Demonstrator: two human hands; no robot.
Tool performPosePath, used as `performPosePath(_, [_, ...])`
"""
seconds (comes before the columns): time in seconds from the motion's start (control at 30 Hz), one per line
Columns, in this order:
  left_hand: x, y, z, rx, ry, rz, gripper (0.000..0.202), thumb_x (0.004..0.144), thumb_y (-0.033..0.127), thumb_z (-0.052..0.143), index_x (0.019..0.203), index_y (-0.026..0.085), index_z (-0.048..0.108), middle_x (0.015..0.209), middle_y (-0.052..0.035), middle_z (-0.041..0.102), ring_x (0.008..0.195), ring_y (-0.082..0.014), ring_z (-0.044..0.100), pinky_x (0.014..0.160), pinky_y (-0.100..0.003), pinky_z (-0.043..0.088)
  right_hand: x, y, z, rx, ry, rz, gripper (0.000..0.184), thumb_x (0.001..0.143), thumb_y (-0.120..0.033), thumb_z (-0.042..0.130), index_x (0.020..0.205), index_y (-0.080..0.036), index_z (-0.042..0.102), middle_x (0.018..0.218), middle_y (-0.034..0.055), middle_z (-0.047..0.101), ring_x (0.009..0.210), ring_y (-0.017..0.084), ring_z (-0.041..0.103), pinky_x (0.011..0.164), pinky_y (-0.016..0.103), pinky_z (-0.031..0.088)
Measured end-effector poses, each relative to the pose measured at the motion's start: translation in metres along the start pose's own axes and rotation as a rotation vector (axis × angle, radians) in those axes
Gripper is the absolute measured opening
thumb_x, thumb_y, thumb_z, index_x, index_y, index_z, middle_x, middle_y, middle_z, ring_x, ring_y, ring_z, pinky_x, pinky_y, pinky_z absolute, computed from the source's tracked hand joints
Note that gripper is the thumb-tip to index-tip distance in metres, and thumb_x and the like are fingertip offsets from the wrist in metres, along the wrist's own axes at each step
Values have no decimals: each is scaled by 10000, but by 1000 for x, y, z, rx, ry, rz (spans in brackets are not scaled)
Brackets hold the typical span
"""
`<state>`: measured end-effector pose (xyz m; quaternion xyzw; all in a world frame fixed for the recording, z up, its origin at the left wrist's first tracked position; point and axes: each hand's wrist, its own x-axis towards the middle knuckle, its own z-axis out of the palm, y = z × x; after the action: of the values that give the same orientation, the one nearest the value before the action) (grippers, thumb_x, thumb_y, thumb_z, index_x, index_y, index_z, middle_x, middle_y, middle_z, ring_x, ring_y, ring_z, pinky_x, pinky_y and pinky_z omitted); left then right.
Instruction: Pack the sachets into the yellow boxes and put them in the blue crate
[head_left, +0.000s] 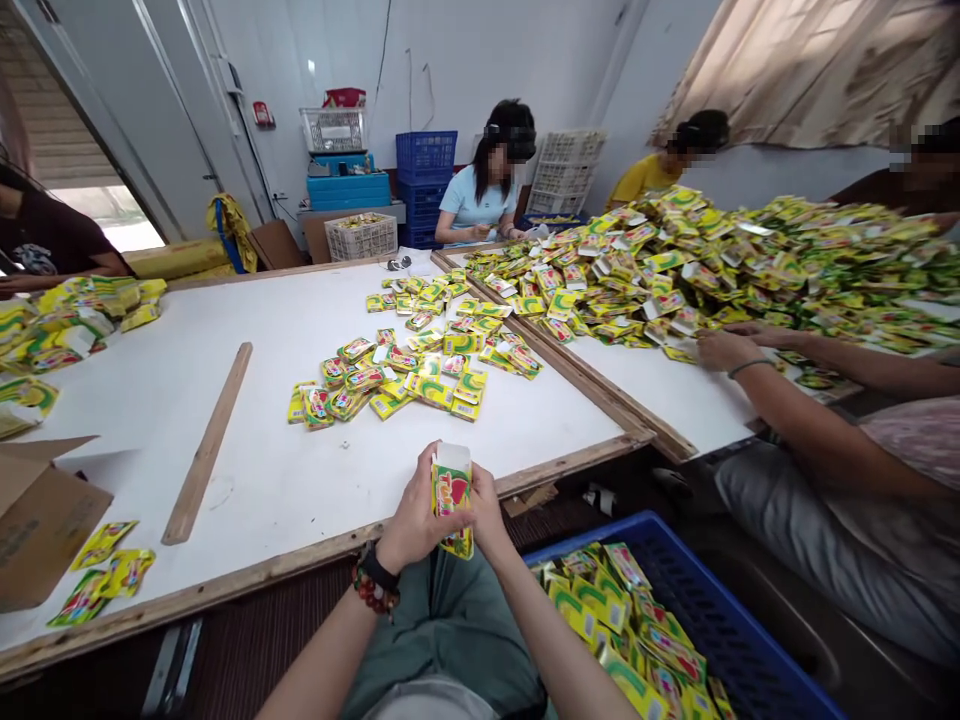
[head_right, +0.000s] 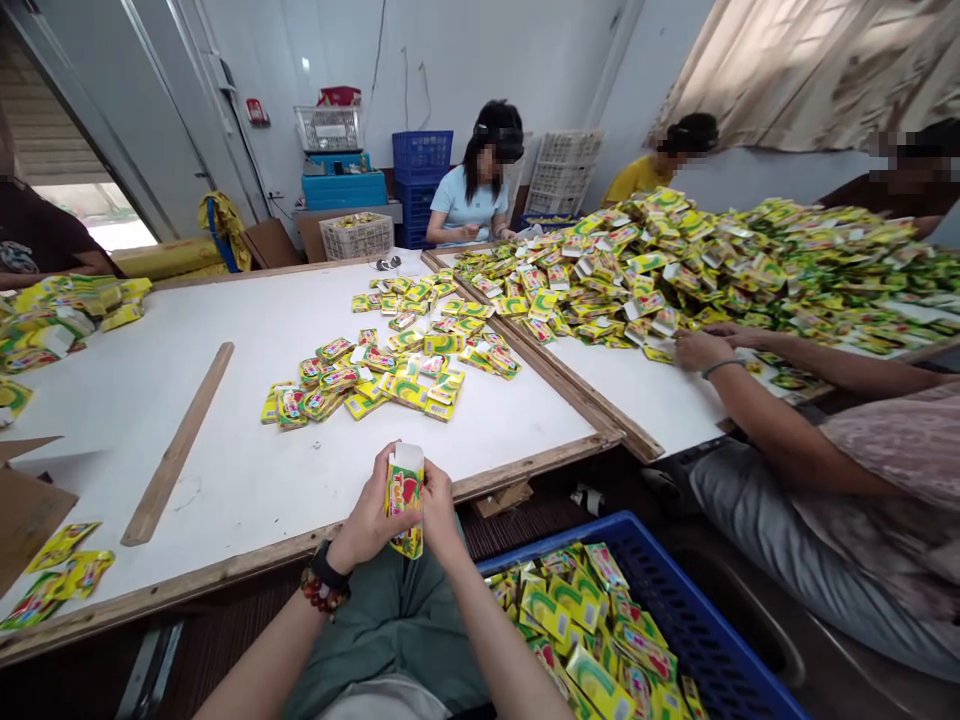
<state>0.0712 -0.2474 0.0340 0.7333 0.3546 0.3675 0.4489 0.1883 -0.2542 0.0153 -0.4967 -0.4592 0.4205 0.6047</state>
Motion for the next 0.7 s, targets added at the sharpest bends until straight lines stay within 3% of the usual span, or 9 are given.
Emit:
performPosePath(0.1, [-5,-2,9,172,65,-106,857,722,281,690,1440,195,230,1048,-79,640,874,-225,624,817,-373,510,4,-5,-7,15,50,53,311,772,-431,601,838,-156,729,621,-1,658,546,142,547,513,238,455])
performPosePath(0.2, [-5,-5,13,282,210,-133,807,779,290,593,1458,179,170,986,-75,652,778,-212,634,727,-348,513,5,-14,-10,46,38,108,436,841,-501,500,881,-143,745,623,23,664,519,142,566,482,235,459])
performPosePath(0.27, [-5,-10,15,318,281,-129,763,817,333,545,1452,167,156,982,-83,653,746,-212,641,678,-335,511,4,-18,-7,63,17,120,426,821,-512,533,882,-152,753,685,36,697,595,164,614,546,257,501])
performPosePath(0.37, [-5,-21,21,332,308,-40,709,801,377,556,1399,165,240,1092,-125,634,787,-221,658,678,-338,524,-1,-22,-2,78,15,118,339,748,-463,635,888,-178,755,811,40,738,752,205,653,705,304,533])
performPosePath(0.43, [-7,-27,27,309,367,25,712,774,395,595,1365,161,274,1156,-152,614,861,-235,665,716,-348,538,-7,-21,1,108,26,118,357,784,-464,584,927,-180,746,896,51,746,824,222,660,764,325,532])
performPosePath(0.53, [-9,-33,34,289,476,33,732,749,413,646,1340,161,296,1118,-145,634,876,-238,669,729,-349,547,-17,-20,4,119,39,100,403,847,-483,504,928,-165,737,888,58,738,817,225,654,744,326,533])
performPosePath(0.63, [-11,-38,37,312,495,41,747,735,424,660,1341,164,309,1096,-134,645,830,-226,672,695,-339,551,-21,-19,5,60,74,83,366,820,-478,563,841,-158,740,772,39,718,741,211,631,681,304,526])
performPosePath(0.7, [-13,-43,38,371,541,90,732,717,414,666,1323,173,335,1142,-142,627,885,-242,667,726,-361,551,-19,-20,5,135,68,140,326,775,-436,616,902,-165,746,817,37,731,770,217,642,707,311,531])
